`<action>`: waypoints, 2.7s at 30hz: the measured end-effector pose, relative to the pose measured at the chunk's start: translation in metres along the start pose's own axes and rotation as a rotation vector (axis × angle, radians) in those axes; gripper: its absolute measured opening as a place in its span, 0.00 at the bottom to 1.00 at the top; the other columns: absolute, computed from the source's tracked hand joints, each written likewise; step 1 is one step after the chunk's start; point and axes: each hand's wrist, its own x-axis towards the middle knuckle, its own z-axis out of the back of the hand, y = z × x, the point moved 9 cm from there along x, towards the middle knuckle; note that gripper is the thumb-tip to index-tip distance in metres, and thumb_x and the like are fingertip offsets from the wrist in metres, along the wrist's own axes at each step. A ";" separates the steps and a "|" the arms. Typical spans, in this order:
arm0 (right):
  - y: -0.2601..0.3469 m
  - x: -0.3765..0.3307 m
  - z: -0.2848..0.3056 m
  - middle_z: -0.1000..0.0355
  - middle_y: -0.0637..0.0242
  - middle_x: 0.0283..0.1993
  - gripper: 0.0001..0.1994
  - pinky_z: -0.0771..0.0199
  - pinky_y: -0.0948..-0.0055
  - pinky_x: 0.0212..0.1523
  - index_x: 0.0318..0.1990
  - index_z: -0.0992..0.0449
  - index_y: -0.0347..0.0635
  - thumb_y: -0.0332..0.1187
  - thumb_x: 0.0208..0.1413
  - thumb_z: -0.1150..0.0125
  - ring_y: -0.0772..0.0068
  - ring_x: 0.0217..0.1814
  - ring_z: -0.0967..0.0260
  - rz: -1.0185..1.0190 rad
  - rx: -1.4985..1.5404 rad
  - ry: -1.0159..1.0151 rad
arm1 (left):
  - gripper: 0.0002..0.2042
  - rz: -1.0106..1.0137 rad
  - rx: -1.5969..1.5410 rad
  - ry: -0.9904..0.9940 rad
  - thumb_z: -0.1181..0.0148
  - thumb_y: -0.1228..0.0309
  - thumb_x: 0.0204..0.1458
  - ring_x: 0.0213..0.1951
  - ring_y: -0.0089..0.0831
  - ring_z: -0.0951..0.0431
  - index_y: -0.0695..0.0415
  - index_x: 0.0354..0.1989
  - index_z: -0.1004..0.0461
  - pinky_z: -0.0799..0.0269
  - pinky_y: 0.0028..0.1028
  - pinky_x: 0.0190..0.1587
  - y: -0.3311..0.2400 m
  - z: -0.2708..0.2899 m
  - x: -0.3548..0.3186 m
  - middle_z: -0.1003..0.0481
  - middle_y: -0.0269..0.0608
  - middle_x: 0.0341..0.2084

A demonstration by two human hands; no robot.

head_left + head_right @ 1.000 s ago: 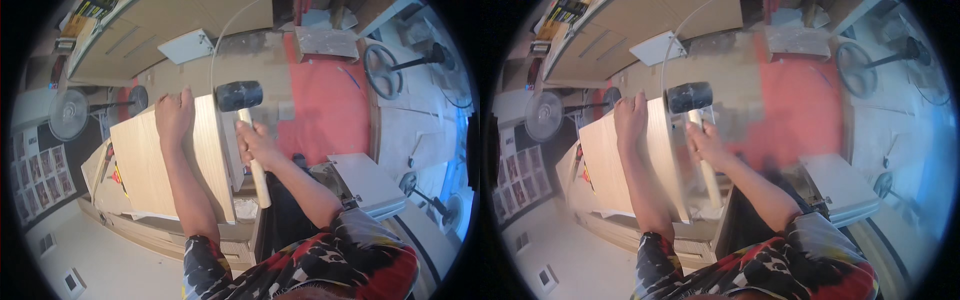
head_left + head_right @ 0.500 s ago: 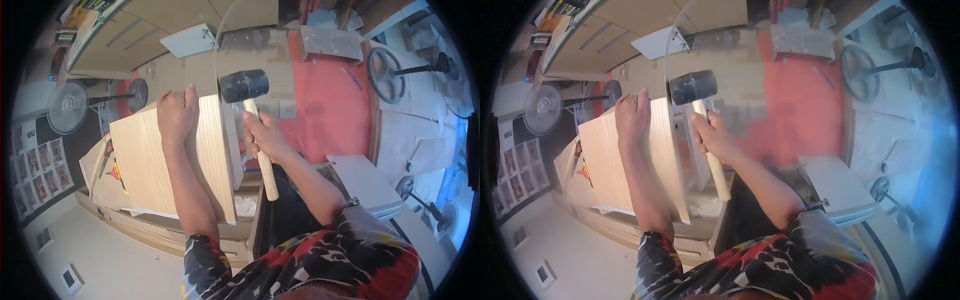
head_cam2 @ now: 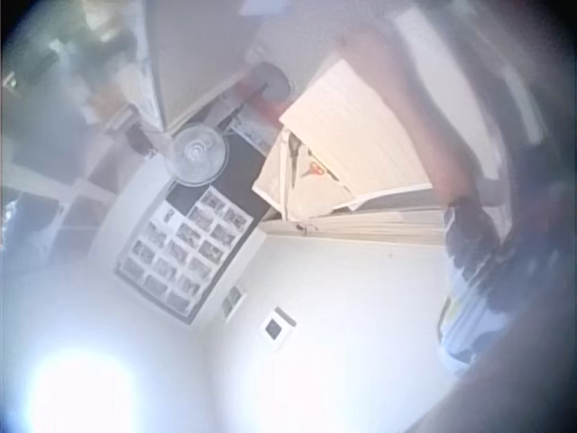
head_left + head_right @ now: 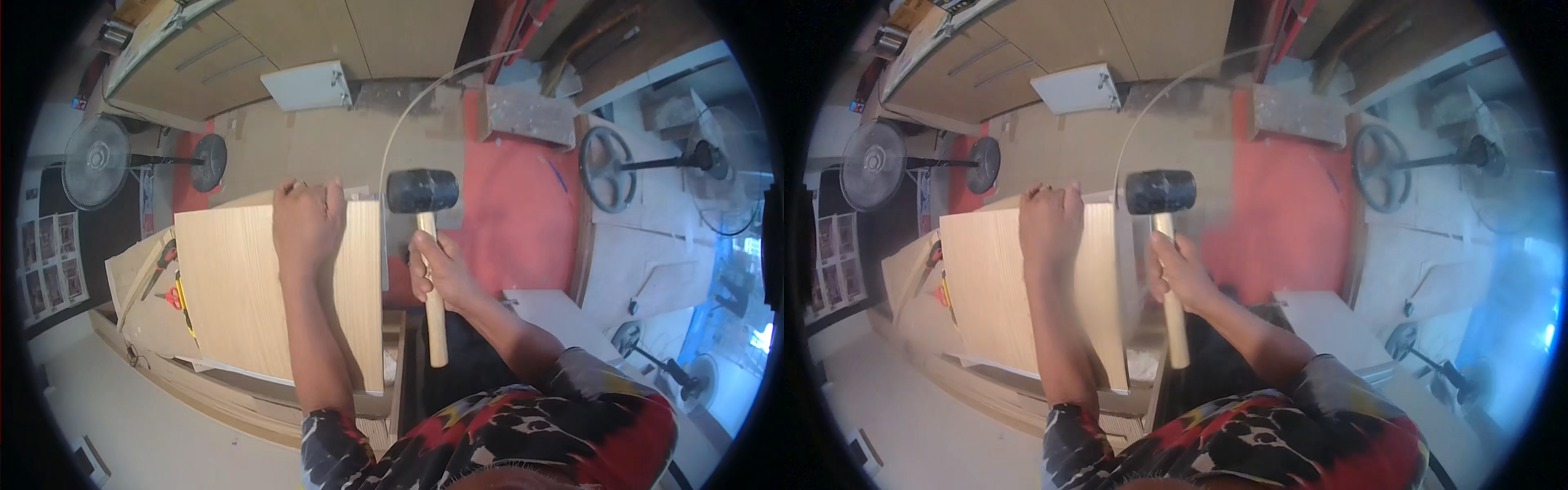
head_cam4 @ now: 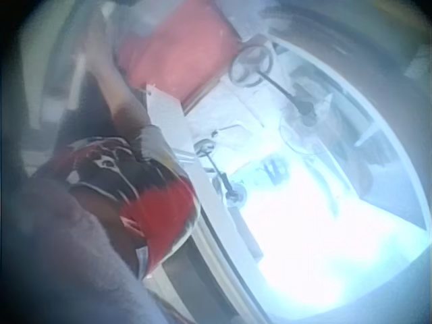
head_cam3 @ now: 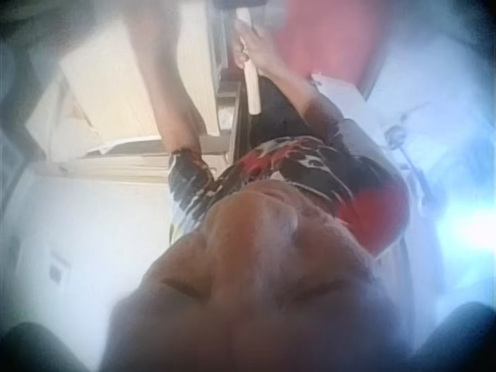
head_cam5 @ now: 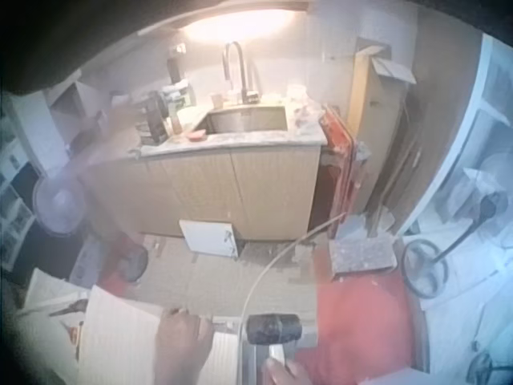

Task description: The person applies wood glue to the edges of wooden panels and a curved trim piece. They then attach the trim to a cabinet door, using a rubber mallet to tap it into place. Finally, they use scissors to trim excess material from the edge of the assembly.

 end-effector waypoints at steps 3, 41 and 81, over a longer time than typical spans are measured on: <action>0.001 0.004 0.037 0.28 0.64 0.34 0.09 0.23 0.69 0.25 0.43 0.35 0.40 0.35 0.67 0.45 0.72 0.29 0.27 -0.128 -0.093 -0.049 | 0.21 0.029 -0.046 -0.019 0.48 0.60 0.62 0.33 0.51 0.22 0.64 0.24 0.21 0.35 0.45 0.59 0.001 0.006 -0.002 0.22 0.54 0.23; 0.598 0.498 -0.017 0.26 0.48 0.51 0.26 0.31 0.49 0.54 0.62 0.29 0.43 0.32 0.53 0.42 0.48 0.54 0.29 1.284 -2.293 -0.222 | 0.22 1.206 -1.935 -1.847 0.47 0.64 0.65 0.70 0.39 0.42 0.61 0.64 0.37 0.45 0.40 0.71 -0.107 -0.114 -0.196 0.36 0.49 0.65; 0.521 -0.505 0.387 0.23 0.52 0.45 0.35 0.20 0.73 0.31 0.72 0.53 0.30 0.30 0.63 0.41 0.68 0.36 0.22 1.638 -0.432 -1.839 | 0.19 1.047 -1.901 0.341 0.43 0.68 0.63 0.58 0.37 0.30 0.65 0.58 0.30 0.32 0.35 0.63 -0.177 -0.246 -0.005 0.29 0.49 0.58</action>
